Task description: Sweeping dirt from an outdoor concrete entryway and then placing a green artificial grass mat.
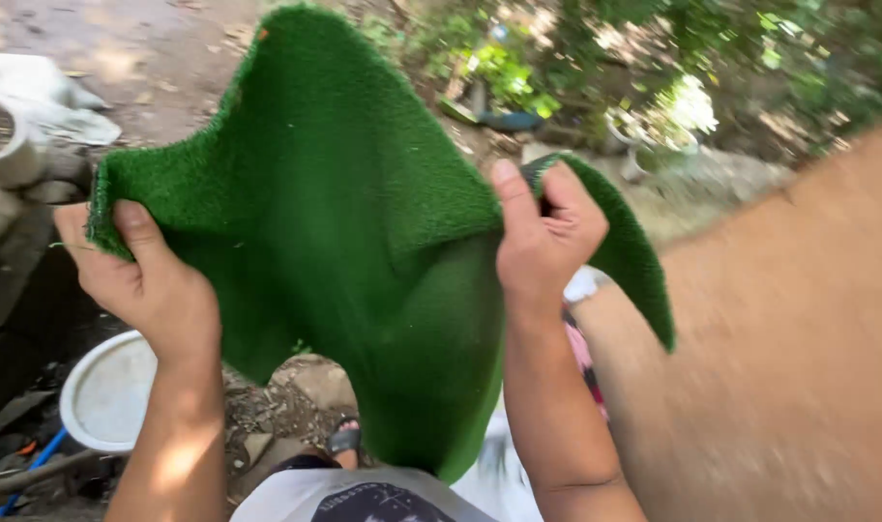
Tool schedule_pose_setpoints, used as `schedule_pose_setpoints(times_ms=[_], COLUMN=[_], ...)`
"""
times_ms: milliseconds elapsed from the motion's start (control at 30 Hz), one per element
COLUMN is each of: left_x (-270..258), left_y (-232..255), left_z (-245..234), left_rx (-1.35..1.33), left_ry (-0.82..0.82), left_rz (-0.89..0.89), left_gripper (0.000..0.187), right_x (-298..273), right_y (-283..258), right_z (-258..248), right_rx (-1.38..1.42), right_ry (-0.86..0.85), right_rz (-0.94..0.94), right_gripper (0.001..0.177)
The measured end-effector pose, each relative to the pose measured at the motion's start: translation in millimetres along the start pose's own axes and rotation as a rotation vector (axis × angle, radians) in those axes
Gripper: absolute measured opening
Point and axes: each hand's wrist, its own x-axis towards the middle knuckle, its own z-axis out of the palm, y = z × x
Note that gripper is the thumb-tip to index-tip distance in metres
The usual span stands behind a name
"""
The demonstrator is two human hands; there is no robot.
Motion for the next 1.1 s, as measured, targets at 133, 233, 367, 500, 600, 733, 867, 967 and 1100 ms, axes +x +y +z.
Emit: schedule_pose_setpoints(times_ms=[133,233,367,500,600,733,867,967,1100], left_x=[32,51,85,114,112,140,179,199,213], left_y=[-47,-98,-163,-226,-317,-393,-432,-464,-504], left_z=[15,37,67,112,153,228,284,318,384], left_rx=[0.004,-0.106,-0.285,-0.176,-0.102,-0.124,-0.22,0.113,0.093], left_ry=[0.059,0.084,-0.03,-0.168,-0.173,-0.04,-0.051,-0.2,-0.245], left_rz=[-0.307,-0.384,-0.321,-0.311,-0.451,-0.538,-0.652,-0.642,-0.402], left_gripper=[0.032,0.031,0.028,0.027,0.024,0.019,0.018,0.013,0.009], right_x=[56,104,154,183,202,258,332,381,428], right_y=[28,74,154,252,313,365,403,439,474], right_z=[63,100,158,194,216,261,325,365,446], right_rx=[0.136,0.177,0.18,0.126,0.158,0.12,0.095,0.02,-0.022], right_ry=[-0.006,-0.009,-0.001,0.03,0.03,-0.043,-0.088,-0.159,-0.174], right_rz=[-0.018,-0.03,-0.063,-0.12,-0.139,-0.128,-0.168,-0.207,-0.223], right_gripper=[0.015,0.018,0.03,0.044,0.046,0.029,0.039,0.039,0.038])
